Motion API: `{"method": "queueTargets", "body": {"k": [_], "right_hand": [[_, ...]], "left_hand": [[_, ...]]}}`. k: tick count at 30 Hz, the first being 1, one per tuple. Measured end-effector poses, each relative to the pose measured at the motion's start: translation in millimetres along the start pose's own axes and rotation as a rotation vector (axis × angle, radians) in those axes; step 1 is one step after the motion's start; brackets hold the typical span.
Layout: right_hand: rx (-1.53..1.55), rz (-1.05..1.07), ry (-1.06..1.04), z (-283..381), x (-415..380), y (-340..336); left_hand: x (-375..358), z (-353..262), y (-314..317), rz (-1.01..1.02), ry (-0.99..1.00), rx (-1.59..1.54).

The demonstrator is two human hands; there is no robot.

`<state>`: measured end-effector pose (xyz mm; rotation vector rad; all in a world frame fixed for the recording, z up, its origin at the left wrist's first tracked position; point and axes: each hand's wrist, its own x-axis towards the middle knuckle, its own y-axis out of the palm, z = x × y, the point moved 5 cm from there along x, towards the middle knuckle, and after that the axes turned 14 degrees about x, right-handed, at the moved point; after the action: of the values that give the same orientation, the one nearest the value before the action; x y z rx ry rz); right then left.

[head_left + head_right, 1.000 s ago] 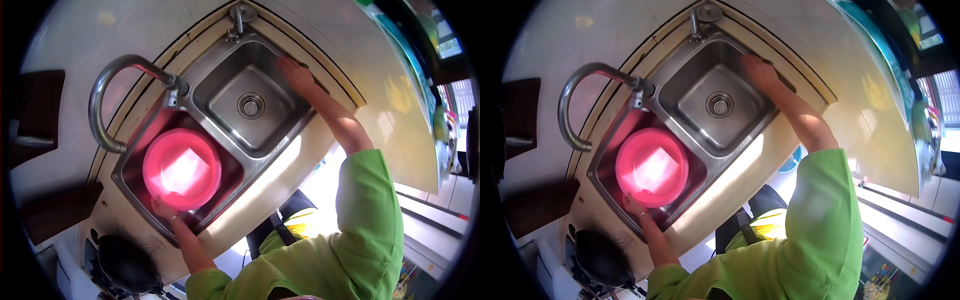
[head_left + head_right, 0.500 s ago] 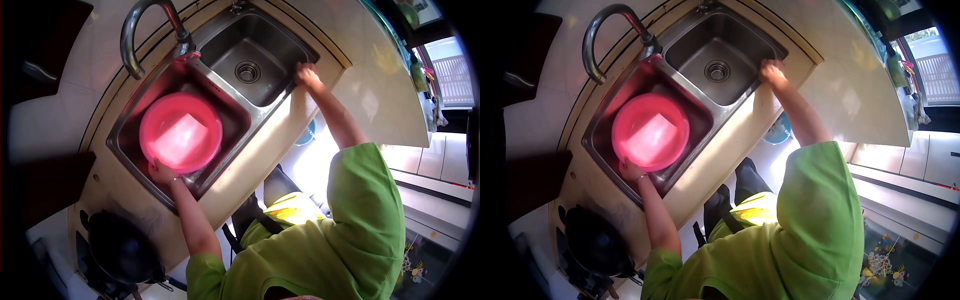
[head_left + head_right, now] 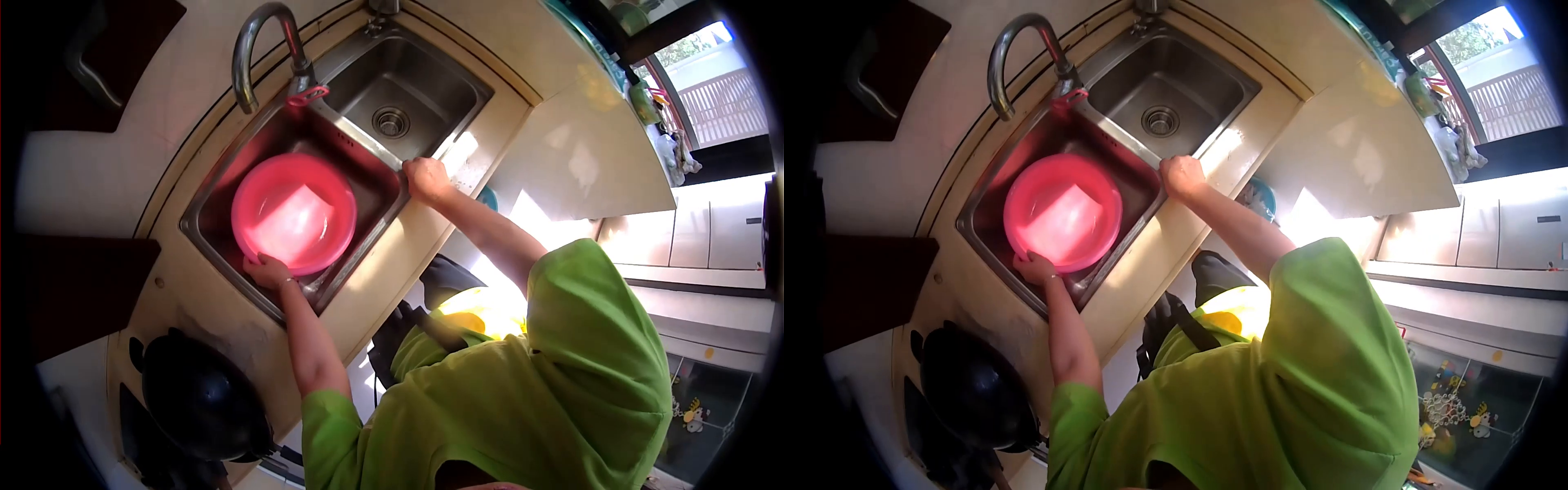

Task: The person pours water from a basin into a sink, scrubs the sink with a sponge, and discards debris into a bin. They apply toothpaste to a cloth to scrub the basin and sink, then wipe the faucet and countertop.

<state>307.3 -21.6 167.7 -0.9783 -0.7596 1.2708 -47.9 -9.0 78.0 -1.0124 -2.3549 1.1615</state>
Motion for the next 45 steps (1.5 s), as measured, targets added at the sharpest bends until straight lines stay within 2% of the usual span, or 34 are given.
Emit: {"method": "queueTargets", "body": {"k": [1,3,4,8,12,14,15,16,18,19,20,22,24,25,28,30,31,33,34,36,39,42,45], "right_hand": [[-0.005,-0.021,-0.004,-5,6,-6],[0.12,0.016,0.128,-21,17,-11],[0.292,-0.028,0.14,-41,27,-18],[0.637,-0.314,0.167,-102,68,-79],[0.568,-0.583,0.008,-150,108,-132],[0.245,-0.701,-0.139,-181,123,-138],[0.201,-0.603,0.035,-203,132,-129],[0.213,-0.594,0.035,-217,141,-119],[0.043,-0.7,-0.134,-222,161,-111],[0.028,-0.669,-0.201,-224,175,-104],[0.039,-0.655,-0.181,-222,184,-98],[0.008,-0.665,-0.302,-201,219,-95],[0.008,-0.699,-0.297,-185,253,-86],[0.018,-0.693,-0.293,-179,268,-84],[0.15,-0.663,-0.376,-163,297,-90],[0.256,-0.461,-0.43,-164,309,-93],[0.257,-0.46,-0.423,-167,301,-97],[0.234,-0.216,-0.341,-174,286,-99],[0.236,-0.214,-0.346,-180,275,-101],[0.241,-0.368,-0.478,-192,254,-109],[0.169,-0.479,-0.505,-183,283,-100],[0.243,-0.462,-0.537,-174,302,-96],[0.259,-0.432,-0.592,-190,263,-99]], "left_hand": [[0,-1,0,-0.005,0.01,0.016],[1,6,3,-0.018,0.023,0.029],[3,8,6,-0.008,0.047,0.055],[1,3,3,-0.025,0.067,0.166],[-1,4,4,-0.046,0.076,0.235],[-3,4,5,-0.056,0.115,0.25],[-2,7,7,-0.061,0.117,0.249],[-2,10,8,-0.065,0.121,0.249],[-2,11,9,-0.108,0.144,0.317],[-2,12,12,-0.126,0.141,0.34],[-2,10,9,-0.13,0.15,0.379],[-5,3,14,-0.114,0.076,0.271],[1,19,13,-0.08,0.052,0.389],[3,25,13,-0.127,0.149,0.403],[6,36,13,-0.145,0.134,0.4],[-3,20,14,-0.147,0.141,0.435],[-5,15,11,-0.147,0.151,0.475],[-6,20,13,-0.147,0.127,0.519],[-7,24,12,-0.145,0.102,0.566],[-13,15,12,-0.133,0.06,0.586],[-18,9,13,-0.143,0.021,0.604],[-28,7,11,-0.152,0.022,0.607],[-26,14,12,-0.137,0.043,0.609]]}}
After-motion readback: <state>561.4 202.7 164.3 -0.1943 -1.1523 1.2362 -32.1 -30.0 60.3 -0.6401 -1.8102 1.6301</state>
